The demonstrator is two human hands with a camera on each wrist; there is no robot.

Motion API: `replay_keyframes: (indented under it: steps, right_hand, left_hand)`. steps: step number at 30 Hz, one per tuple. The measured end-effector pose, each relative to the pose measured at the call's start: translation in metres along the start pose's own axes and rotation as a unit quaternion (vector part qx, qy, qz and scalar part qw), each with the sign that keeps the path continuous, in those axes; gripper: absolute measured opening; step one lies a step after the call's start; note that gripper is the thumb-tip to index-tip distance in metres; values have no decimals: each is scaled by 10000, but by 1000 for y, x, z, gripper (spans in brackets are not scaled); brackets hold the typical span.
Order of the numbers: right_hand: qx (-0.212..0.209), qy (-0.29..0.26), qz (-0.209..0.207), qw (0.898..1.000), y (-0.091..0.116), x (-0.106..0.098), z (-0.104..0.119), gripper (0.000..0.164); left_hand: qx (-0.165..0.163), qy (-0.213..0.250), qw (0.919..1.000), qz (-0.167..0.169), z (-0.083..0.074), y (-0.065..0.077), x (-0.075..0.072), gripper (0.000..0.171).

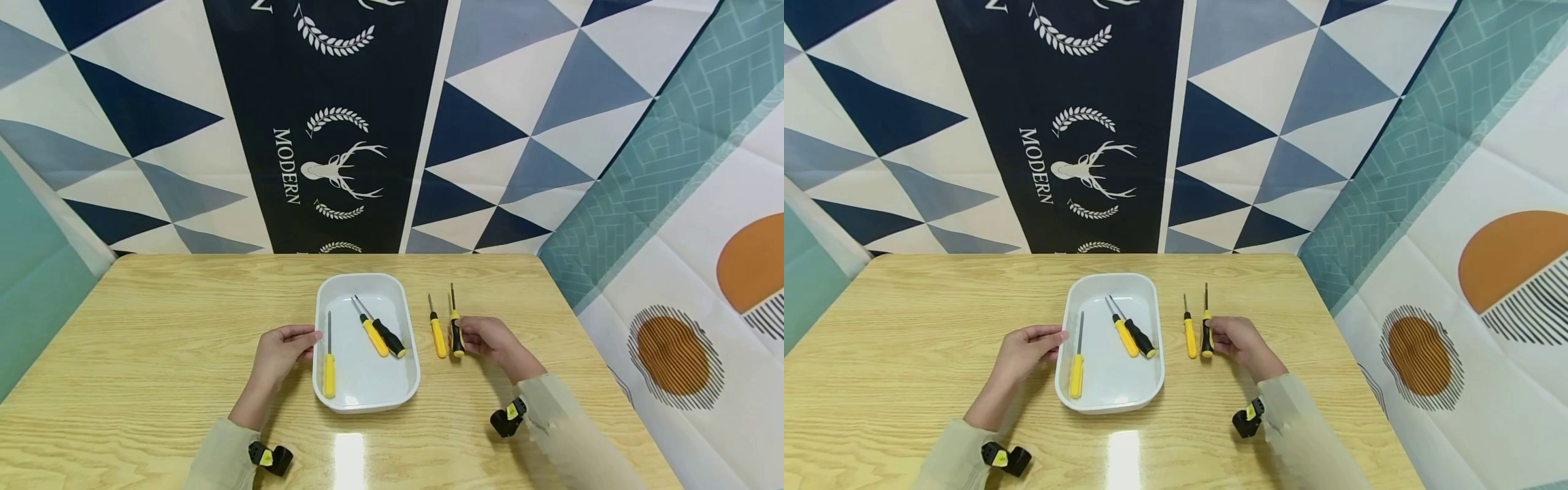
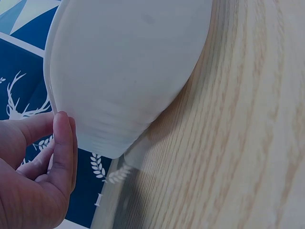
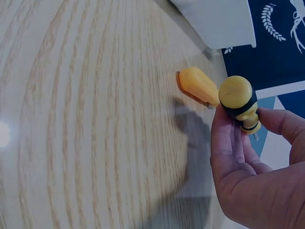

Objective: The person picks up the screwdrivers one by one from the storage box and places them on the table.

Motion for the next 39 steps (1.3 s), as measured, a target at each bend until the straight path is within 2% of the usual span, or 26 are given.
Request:
replay_keyframes:
  steps: [4,9,13,17,25,39]
  right_hand:
    - [29,20,-91,10000,-2,-2,-2,47]
    - [103,-224,-79,9997,-5,0,-6,39]
    - [134,-333,-63,9993,-6,0,-8,41]
    - [143,-334,-118,9993,-7,-1,-10,47]
    - [185,-306,-271,9990,-9,-6,-11,44]
    - [131,-50,-402,9991,-11,-8,-10,51]
  left_hand:
    - [-32,-15,10000,2,1,0,0,27]
    - [-114,-37,9999,-39,3,-1,-3,29]
    - [-111,-3,9999,-32,3,-1,-3,29]
    - [-76,-6,10000,-9,2,0,-2,30]
    - [-101,9,9999,-32,2,0,-1,29]
    - [-97,-49,9999,-11,0,1,0,29]
Point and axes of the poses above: each hand's wrist, its own y-axis away from the middle knuckle, its own x-axis out of the palm, z = x × y, the point moved 10 cm from there along -y, towards the middle knuckle, and after that the axes turned 8 degrees about -z, right-handed, at the moved point
